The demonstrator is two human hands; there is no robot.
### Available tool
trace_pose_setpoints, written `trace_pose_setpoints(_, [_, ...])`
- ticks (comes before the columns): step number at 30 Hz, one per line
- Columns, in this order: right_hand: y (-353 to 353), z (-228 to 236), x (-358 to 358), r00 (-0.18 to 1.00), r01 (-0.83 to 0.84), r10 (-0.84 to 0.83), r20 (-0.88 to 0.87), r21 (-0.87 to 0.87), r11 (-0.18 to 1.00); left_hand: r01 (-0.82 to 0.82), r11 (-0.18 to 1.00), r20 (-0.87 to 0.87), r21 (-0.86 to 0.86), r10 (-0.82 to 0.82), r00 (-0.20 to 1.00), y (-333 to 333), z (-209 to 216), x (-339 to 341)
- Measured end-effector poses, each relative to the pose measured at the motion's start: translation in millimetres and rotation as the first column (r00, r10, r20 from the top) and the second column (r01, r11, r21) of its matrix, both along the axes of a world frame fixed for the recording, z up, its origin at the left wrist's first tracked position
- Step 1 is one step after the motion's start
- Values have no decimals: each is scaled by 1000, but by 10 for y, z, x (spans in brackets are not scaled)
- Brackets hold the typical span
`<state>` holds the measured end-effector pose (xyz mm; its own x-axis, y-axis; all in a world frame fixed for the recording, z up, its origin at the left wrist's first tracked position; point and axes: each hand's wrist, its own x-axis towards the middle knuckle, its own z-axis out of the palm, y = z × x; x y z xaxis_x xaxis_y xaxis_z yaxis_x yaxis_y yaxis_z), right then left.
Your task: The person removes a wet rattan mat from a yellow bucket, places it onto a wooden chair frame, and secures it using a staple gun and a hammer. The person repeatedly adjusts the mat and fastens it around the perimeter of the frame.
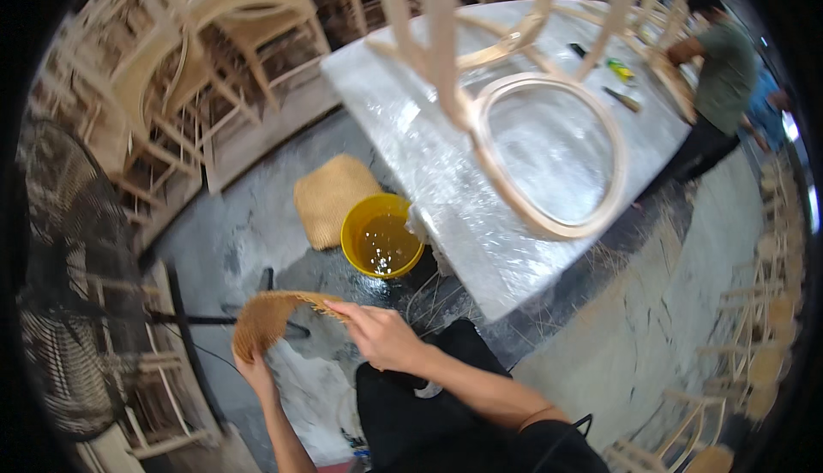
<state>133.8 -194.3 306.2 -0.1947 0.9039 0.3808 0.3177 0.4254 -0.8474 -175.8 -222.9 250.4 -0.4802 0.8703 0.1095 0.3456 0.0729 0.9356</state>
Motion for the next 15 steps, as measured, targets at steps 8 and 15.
trace_pose_setpoints(8, [-311, 1944, 1289, 943, 328, -328, -46, 261, 908, 519, 854, 170, -34, -506, 845, -145, 1534, 639])
trace_pose_setpoints(15, [-1382, 2306, 2612, 707, 697, -701, -93, -68, 713, 567, 812, 147, 139, -583, 799, -265, 1775, 2211])
